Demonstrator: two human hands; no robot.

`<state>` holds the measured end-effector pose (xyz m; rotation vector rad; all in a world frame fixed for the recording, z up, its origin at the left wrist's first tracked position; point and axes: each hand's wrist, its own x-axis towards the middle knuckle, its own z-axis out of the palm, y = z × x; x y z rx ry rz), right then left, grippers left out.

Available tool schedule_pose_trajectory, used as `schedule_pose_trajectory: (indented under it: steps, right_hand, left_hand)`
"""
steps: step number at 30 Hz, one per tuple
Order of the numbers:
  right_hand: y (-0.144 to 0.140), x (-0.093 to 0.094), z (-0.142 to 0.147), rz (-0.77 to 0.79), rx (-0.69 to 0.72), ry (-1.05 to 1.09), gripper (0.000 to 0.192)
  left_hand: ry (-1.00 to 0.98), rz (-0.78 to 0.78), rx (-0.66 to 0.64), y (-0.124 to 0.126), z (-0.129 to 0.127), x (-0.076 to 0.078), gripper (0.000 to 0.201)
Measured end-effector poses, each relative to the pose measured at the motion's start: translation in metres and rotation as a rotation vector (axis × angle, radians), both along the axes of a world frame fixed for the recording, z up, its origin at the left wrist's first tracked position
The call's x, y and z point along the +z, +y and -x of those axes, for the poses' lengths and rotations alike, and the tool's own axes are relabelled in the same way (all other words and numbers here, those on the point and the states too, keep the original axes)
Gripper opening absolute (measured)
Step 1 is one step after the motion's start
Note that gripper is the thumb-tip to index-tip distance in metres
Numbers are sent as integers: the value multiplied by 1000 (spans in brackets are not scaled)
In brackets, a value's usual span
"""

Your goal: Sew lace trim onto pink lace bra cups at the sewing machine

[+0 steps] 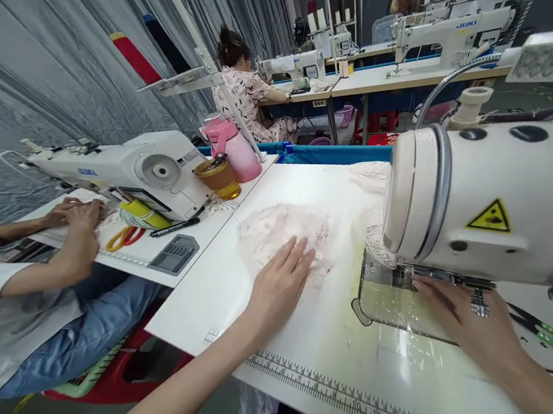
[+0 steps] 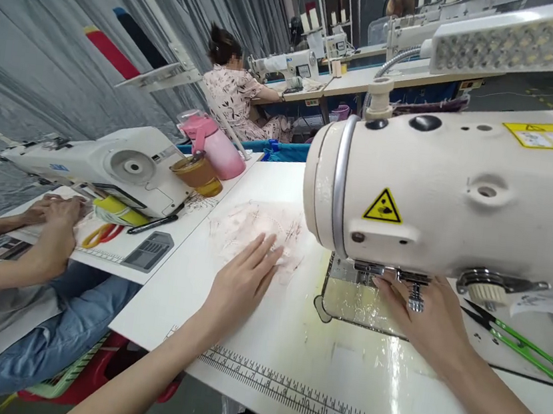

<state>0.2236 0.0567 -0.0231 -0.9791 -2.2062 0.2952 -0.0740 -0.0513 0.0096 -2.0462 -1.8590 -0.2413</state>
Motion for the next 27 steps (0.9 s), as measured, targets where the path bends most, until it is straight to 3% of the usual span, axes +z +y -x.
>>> schedule_pose_trajectory:
  steps: [2, 5, 7, 9, 10, 13, 15, 19, 22, 27]
  right_hand:
    - [-1, 0, 1, 55, -33, -31, 34]
    - [-2, 3, 3, 67, -41, -69, 31]
    - [-2, 5, 4, -24, -9, -105, 29]
    - [0, 8, 5, -116, 7, -147, 26]
    - [1, 10, 6, -144, 4, -144, 25]
    - [1, 14, 6, -201, 32, -165, 23]
    - [0, 17, 7, -307, 132, -170, 30]
    - [-6, 18, 11, -390, 385, -204, 43]
    - [-7, 16, 10, -398, 328, -202, 36]
    - [-4, 18, 6, -401, 261, -256, 30]
  left_hand:
    - [-69, 42, -145, -4, -11, 2, 31]
    - [-269, 272, -420, -1, -36, 17, 33]
    - [-384, 443, -665, 2, -53, 29, 36]
    - [-443, 433, -774, 4, -65, 35, 38]
    - [-452, 370, -760, 3, -70, 36, 37]
    - [-373, 164, -544, -2, -78, 28, 32]
    - [-273, 138, -455, -6, -80, 21, 30]
    - [-138, 208, -552, -2, -79, 14, 39]
    - [-122, 248, -621, 8, -79, 16, 36]
    - [-108, 179, -542, 21, -86, 16, 35]
